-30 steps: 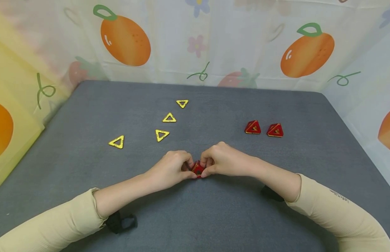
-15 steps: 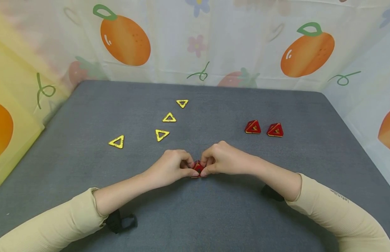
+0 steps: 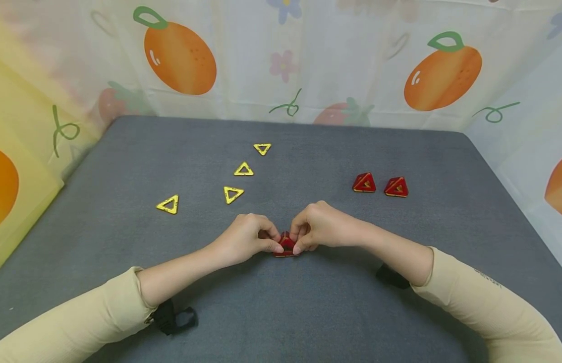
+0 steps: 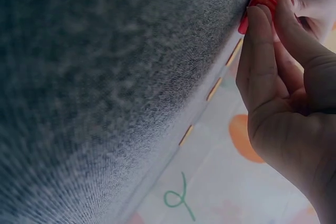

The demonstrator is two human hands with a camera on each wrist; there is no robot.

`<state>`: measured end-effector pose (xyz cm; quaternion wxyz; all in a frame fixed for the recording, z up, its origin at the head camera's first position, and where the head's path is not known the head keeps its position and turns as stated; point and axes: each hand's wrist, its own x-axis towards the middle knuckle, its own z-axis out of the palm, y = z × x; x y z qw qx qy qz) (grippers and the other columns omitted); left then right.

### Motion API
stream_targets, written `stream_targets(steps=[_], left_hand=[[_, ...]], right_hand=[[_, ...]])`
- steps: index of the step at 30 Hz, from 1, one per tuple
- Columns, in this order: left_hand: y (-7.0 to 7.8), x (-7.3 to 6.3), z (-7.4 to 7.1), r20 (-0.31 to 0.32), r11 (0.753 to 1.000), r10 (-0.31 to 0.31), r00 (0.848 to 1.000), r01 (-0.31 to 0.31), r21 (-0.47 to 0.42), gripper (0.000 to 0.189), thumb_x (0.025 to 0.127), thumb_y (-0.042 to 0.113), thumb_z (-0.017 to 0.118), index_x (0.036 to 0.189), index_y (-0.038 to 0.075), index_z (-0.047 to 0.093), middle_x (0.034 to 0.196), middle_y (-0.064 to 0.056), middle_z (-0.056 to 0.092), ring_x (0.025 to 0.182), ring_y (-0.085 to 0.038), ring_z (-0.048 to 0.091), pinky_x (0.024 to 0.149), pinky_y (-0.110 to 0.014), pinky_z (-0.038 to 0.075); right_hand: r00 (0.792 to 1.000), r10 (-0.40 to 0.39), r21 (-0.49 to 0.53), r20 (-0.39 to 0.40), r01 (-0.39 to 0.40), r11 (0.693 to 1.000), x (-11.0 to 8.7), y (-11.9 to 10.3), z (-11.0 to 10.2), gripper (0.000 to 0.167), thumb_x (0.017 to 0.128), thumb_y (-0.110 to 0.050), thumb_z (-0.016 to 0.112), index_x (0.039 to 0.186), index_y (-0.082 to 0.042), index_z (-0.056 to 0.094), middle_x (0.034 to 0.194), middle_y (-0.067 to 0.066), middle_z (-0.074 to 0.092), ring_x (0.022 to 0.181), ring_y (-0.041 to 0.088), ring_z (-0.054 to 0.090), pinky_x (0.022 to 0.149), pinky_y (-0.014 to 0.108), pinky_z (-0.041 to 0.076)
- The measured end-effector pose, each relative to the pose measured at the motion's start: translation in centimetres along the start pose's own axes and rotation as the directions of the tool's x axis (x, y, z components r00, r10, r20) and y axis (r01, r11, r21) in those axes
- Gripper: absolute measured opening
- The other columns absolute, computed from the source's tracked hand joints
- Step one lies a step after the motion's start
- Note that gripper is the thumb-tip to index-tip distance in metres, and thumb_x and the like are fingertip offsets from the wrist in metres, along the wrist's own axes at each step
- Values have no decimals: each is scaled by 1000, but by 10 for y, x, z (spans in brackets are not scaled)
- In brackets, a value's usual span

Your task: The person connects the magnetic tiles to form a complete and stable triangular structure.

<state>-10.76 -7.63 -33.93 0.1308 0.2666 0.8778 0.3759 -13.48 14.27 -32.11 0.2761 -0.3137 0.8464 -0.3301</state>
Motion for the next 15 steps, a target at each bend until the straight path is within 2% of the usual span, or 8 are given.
stream_targets(steps=[8,15], left_hand=[[0,2,-1,9,1000,-5,1000,5,-12,12,79,20,82,80,10,75,80,-1,71,66,-3,52,58,-17,44],[-4,8,-3,64,998,-22,998,25,-50,14,77,19,84,81,9,74,76,-1,73,66,0,57,61,-17,48]], right_hand=[[1000,25,35,19,-25,999,3,4,-3,12,76,-18,85,78,-16,73,68,-3,73,58,7,67,58,26,57],[999,13,51,34,-15,999,5,8,-5,14,75,-19,86,76,-15,72,68,-2,73,58,7,67,58,28,58]])
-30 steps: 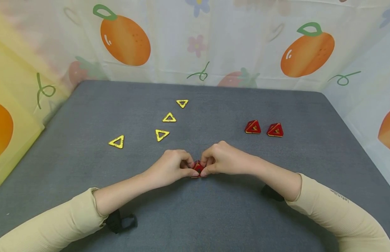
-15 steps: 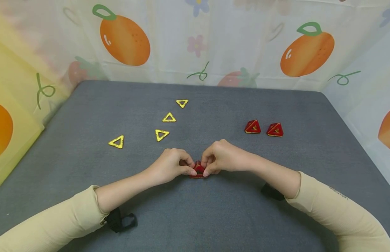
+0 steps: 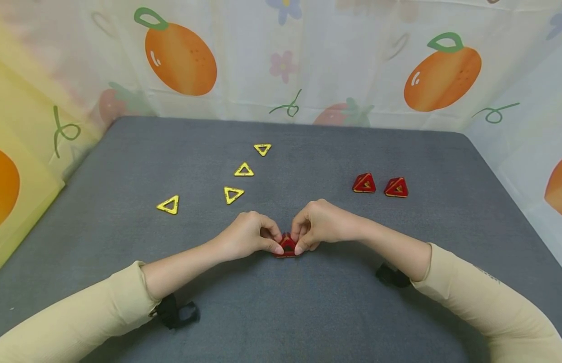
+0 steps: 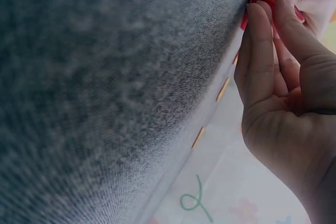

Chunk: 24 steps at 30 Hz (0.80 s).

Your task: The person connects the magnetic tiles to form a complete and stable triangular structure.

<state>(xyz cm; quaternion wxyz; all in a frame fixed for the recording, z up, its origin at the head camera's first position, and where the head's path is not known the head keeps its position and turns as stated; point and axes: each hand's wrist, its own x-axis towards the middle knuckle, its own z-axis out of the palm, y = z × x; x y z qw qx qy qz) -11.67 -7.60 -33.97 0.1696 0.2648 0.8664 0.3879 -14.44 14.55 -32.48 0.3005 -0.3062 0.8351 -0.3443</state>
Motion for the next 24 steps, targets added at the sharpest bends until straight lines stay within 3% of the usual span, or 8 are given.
stream_targets(steps=[7,13,17,24], left_hand=[[-2,4,-3,44,999,-20,999,21,-28,15,77,19,84,81,9,74,74,0,72,67,0,60,64,-18,50],[0,14,-5,33,1000,-19,999,20,-22,15,79,19,83,81,9,72,73,1,71,67,-1,59,65,-19,49],[4,28,-9,-5,1000,-24,1000,24,11,14,81,20,81,84,10,72,76,0,71,67,-3,57,64,-20,47],[12,65,-12,-84,997,-54,995,58,47,12,85,21,78,90,10,73,89,-3,76,75,-9,64,65,-20,45]], right_hand=[[1000,5,20,4,-5,1000,1,2,-1,13,75,-18,86,76,-15,73,68,-2,73,58,8,67,59,29,58],[999,23,-27,-42,-24,999,-1,1,-10,13,75,-20,86,77,-18,74,68,-4,73,60,7,66,58,27,55],[994,50,-54,-101,-55,997,-1,3,-22,11,76,-21,86,79,-19,76,70,-3,74,62,8,68,59,28,56],[977,93,-107,-194,-116,988,-4,14,-50,10,81,-21,82,87,-16,77,77,0,76,69,13,72,65,32,59]])
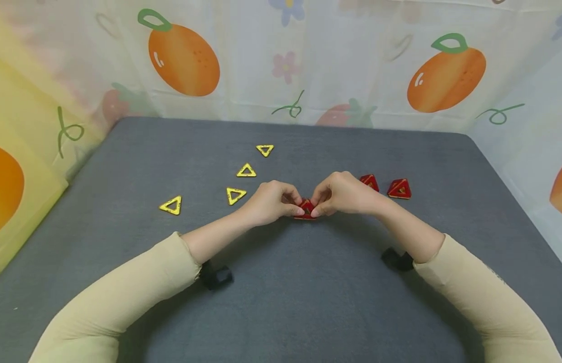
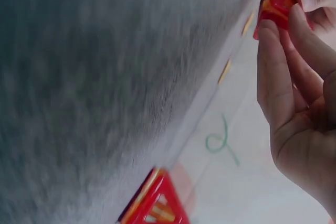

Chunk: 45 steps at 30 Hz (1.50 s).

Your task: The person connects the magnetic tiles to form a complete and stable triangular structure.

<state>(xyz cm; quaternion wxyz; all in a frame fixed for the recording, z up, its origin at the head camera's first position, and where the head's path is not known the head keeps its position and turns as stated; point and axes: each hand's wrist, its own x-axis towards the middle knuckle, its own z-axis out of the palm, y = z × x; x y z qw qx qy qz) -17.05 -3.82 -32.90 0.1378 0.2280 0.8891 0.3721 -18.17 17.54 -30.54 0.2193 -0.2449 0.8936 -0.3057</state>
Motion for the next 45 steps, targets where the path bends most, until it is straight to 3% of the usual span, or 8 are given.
stream_targets(steps=[6,12,22,28,36,45], left_hand=[[10,34,6,-44,999,-31,999,31,4,13,87,19,76,95,9,74,96,-5,76,86,-16,69,69,-23,49],[23,63,13,-74,998,-60,995,57,-37,15,87,16,75,99,7,73,101,-7,76,95,-21,69,79,-31,54],[34,92,28,-98,994,-108,989,107,-15,16,88,16,75,101,8,72,102,-6,76,93,-18,67,74,-26,52],[33,97,29,-89,993,-120,989,121,6,16,88,15,75,102,7,72,102,-7,75,90,-18,66,71,-24,50],[30,97,29,-59,992,-124,991,125,20,17,87,16,76,101,6,74,104,-7,75,96,-20,65,79,-28,51],[28,95,28,-40,989,-146,989,146,16,17,87,16,76,102,7,75,104,-7,75,96,-21,66,77,-27,51]], right_hand=[[995,72,-55,-69,-76,996,1,12,-22,9,84,-19,79,91,-13,77,82,3,78,74,19,73,68,32,57],[975,168,-53,-144,-177,983,-3,22,-42,12,87,-18,75,96,-11,76,88,8,78,78,23,73,68,34,57],[949,269,-26,-167,-277,961,-1,32,-58,17,88,-14,72,102,-4,75,97,13,78,79,21,75,72,36,61],[941,291,-9,-170,-297,955,3,34,-56,18,89,-13,72,103,-2,74,97,15,77,77,21,75,69,34,61],[945,294,-4,-142,-298,955,6,38,-52,18,90,-14,71,104,-2,74,97,16,77,79,21,75,71,34,61],[951,281,9,-128,-282,959,7,39,-50,20,91,-14,71,105,0,73,97,18,76,80,21,75,71,33,62]])
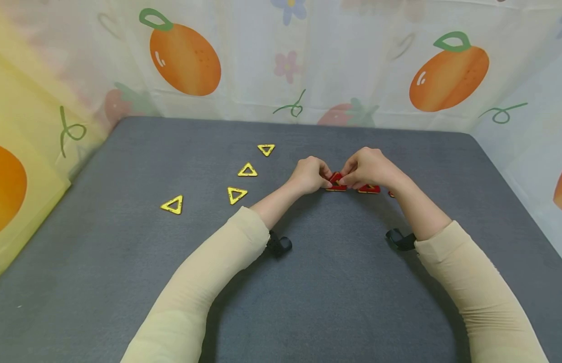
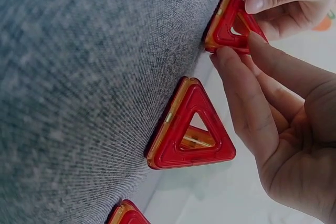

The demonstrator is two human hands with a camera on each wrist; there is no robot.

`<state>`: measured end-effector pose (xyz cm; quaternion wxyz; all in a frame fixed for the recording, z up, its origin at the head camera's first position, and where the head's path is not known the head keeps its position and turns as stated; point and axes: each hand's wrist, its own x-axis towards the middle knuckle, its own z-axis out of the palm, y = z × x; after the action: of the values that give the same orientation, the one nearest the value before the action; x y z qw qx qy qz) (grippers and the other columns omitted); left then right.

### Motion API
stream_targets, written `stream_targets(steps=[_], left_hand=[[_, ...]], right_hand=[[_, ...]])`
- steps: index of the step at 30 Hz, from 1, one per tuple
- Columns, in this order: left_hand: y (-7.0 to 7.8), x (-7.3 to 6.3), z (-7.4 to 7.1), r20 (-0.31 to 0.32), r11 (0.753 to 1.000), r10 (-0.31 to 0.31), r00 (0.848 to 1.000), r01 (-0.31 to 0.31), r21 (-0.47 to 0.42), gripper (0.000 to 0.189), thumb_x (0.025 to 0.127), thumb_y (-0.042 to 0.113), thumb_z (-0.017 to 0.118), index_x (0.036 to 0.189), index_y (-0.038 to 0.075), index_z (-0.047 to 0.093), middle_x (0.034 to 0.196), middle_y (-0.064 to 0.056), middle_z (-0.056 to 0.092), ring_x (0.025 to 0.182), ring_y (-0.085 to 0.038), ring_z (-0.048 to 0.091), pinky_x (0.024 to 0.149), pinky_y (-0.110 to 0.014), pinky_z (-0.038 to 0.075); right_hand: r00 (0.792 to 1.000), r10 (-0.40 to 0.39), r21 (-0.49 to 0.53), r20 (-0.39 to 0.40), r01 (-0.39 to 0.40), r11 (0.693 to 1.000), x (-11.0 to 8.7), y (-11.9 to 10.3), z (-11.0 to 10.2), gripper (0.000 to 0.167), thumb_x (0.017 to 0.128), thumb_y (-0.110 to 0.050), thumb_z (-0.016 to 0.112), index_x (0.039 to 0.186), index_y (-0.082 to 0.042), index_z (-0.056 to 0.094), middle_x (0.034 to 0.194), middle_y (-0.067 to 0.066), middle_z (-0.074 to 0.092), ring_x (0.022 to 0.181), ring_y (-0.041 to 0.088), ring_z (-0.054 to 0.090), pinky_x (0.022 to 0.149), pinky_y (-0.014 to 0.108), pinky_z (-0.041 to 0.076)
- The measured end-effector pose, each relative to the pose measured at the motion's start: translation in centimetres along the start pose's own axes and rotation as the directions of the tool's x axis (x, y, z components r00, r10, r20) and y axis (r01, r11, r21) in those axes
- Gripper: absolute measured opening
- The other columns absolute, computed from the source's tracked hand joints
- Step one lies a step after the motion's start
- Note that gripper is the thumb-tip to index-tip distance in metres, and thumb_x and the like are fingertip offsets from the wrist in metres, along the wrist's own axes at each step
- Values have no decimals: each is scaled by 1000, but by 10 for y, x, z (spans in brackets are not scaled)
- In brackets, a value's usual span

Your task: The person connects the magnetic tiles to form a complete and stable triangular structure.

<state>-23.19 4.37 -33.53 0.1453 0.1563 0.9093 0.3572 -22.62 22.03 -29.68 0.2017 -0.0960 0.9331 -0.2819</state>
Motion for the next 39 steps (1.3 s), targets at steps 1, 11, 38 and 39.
stream_targets(steps=[1,11,38,39], left_hand=[[0,0,0,3,1000,-1,1000,1,-2,17,87,15,76,102,7,75,104,-7,75,96,-21,66,76,-27,51],[-1,-2,-4,42,1000,9,999,-8,-30,23,87,14,75,108,4,72,105,-10,75,94,-21,67,76,-26,51],[-37,-103,-122,-33,992,74,997,-77,-104,31,92,18,71,122,13,64,127,-5,66,114,-19,64,95,-37,52],[-43,-108,-128,-42,994,73,996,-76,-84,31,92,18,71,122,13,65,126,-5,66,114,-19,64,96,-38,52]], right_hand=[[1000,-2,-1,-1,2,1000,0,0,0,20,91,-14,71,104,0,73,97,18,76,80,21,75,71,33,62],[1000,-10,-33,-15,9,999,-2,-1,-1,23,90,-18,72,106,-2,73,99,16,77,81,22,75,71,33,61],[929,-153,-25,-337,154,988,-13,-24,12,27,93,-27,70,117,-17,69,127,5,65,112,25,65,88,44,53],[927,-160,-24,-340,162,987,-13,-25,13,26,93,-27,70,117,-17,69,127,5,65,112,25,65,88,44,53]])
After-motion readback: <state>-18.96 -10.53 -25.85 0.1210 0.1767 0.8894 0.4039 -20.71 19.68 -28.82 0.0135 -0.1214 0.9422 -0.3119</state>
